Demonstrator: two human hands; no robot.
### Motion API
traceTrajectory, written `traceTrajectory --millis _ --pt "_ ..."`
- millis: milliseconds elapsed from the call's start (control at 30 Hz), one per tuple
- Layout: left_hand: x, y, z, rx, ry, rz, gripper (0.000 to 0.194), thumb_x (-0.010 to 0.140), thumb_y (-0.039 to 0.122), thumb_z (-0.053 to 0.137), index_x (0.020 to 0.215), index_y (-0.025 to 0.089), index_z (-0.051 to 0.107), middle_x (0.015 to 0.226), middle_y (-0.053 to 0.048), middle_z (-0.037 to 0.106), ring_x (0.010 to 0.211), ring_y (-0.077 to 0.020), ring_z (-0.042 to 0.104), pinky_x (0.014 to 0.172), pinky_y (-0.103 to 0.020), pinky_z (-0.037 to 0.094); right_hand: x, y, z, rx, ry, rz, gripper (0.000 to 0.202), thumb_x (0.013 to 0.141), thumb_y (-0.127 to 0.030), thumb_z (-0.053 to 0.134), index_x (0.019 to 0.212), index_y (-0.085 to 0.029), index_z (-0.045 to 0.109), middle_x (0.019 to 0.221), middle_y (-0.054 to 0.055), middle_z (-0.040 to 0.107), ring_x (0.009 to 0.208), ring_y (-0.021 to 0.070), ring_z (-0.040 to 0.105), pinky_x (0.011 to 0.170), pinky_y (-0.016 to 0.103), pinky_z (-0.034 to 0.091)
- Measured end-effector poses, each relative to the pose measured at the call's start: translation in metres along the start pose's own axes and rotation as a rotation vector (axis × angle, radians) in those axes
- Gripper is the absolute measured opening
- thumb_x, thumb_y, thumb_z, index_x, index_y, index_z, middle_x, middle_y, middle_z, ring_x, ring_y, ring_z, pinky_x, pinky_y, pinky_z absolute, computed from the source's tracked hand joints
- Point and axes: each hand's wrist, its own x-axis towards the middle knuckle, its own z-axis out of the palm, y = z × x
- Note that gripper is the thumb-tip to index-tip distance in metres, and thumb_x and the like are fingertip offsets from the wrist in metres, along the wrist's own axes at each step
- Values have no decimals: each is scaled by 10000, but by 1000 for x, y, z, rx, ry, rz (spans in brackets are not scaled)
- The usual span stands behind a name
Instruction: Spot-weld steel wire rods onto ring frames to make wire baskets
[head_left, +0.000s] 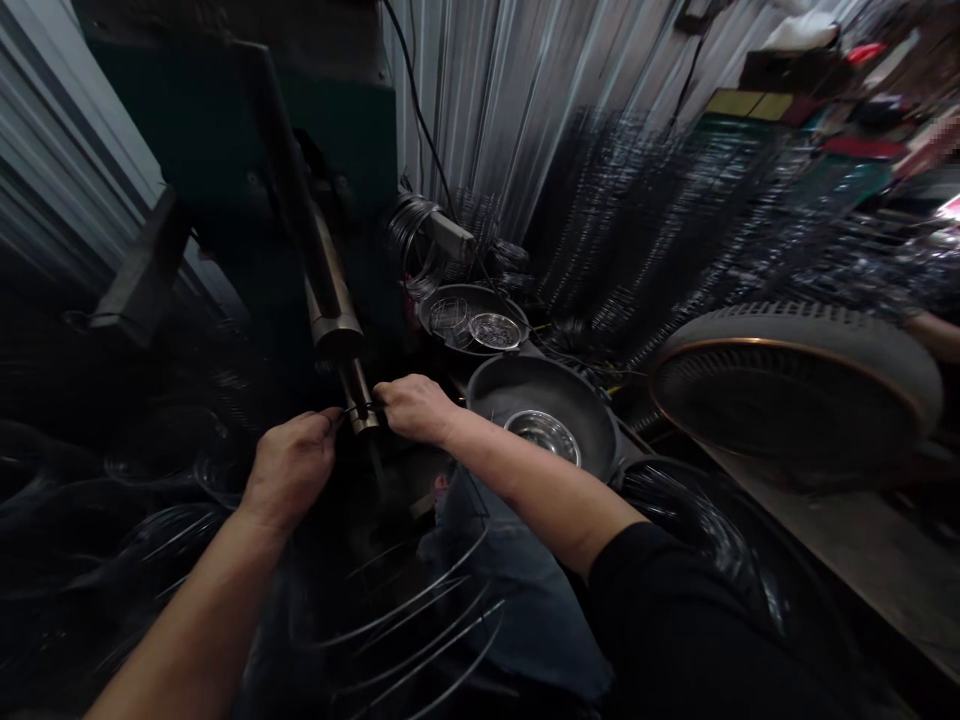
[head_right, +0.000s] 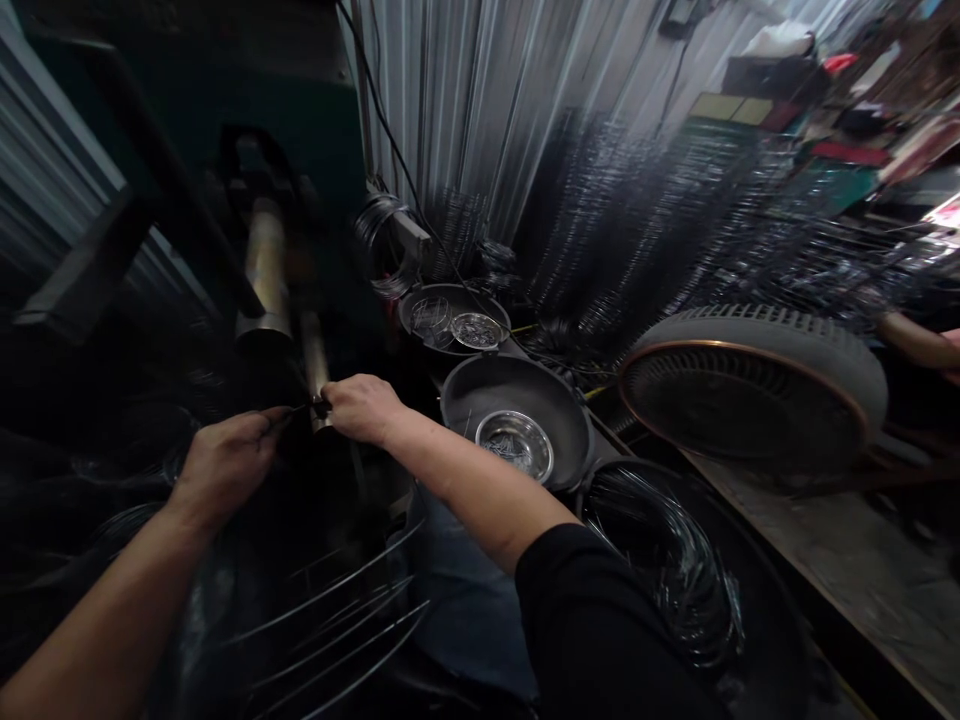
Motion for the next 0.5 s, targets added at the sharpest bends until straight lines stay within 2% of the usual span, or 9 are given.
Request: traceTrajectory --millis 167,267,333,400,433,500 --pt "1 5 -1 0 11 -42 342 811 393 461 862 192 734 954 -97 733 881 -240 683 851 -333 518 1 0 4 22 16 23 290 901 -385 482 1058 -256 688 1027 72 724 938 222 660 690 266 441" --pt "-3 11 -5 -194 67 -241 298 738 407 590 871 190 747 916 -94 736 884 -251 680 810 -339 534 2 4 5 132 38 36 249 873 -366 549 1028 -252 708 1006 55 726 932 198 652 706 243 439" --pt "-8 16 -9 -485 86 -480 364 648 403 699 928 176 744 813 -79 728 740 -222 673 662 -313 543 2 10 6 328 63 50 196 844 -294 597 973 -219 724 926 40 725 858 161 645 694 218 436" --pt "-15 20 -11 -778 109 -685 465 551 374 771 957 150 734 657 -42 675 510 -146 575 460 -248 452 0 17 9 630 69 139 176 820 -273 633 937 -175 721 747 14 688 657 121 602 599 207 425" --pt "-18 22 -12 -881 130 -742 499 516 355 789 960 136 728 598 -21 637 432 -107 500 396 -217 379 -1 20 11 792 62 208 182 804 -277 653 924 -155 714 651 -7 643 552 103 550 535 206 403" --pt "-22 23 -12 -986 160 -769 520 474 332 800 941 115 721 543 7 579 371 -56 392 348 -178 258 -5 24 17 1074 72 345 187 757 -272 692 877 -128 696 522 -44 547 426 80 446 441 203 339"
